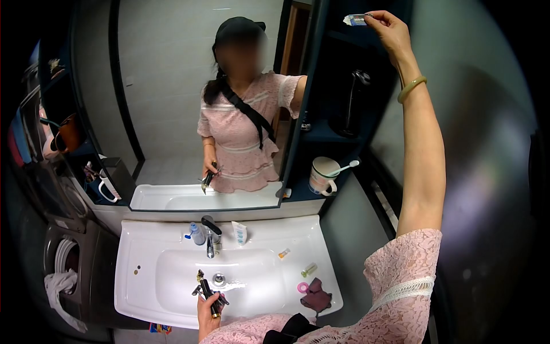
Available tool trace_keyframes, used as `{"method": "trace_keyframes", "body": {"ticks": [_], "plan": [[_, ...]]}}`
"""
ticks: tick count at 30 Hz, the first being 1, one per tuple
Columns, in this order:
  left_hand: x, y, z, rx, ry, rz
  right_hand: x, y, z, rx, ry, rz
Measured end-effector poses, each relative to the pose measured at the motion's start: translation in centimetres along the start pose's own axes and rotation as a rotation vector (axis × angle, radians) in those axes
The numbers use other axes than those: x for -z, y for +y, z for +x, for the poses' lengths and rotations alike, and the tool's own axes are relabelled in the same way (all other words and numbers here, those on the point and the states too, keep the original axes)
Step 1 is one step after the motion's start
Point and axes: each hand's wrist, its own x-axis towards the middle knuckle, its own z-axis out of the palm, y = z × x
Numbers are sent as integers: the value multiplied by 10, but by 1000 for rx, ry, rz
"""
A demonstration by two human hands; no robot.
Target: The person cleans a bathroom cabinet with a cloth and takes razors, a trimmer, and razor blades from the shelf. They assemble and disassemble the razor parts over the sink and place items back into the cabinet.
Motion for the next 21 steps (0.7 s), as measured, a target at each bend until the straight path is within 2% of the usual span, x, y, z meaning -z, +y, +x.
{"method": "trace_keyframes", "body": {"ticks": [7, 12, 17, 21], "plan": [[-1, 0, -1, 7, -70, 2, 16, -11, -26, 14, 91, 159], [-4, 1, -3, 51, -77, 25, 26, -28, -70, -147, 115, 334], [-3, 0, 4, 52, -107, 90, 20, -60, -153, -250, 46, 537], [-5, 1, 9, 77, -157, 25, 6, -73, -247, -403, -21, 512]]}}
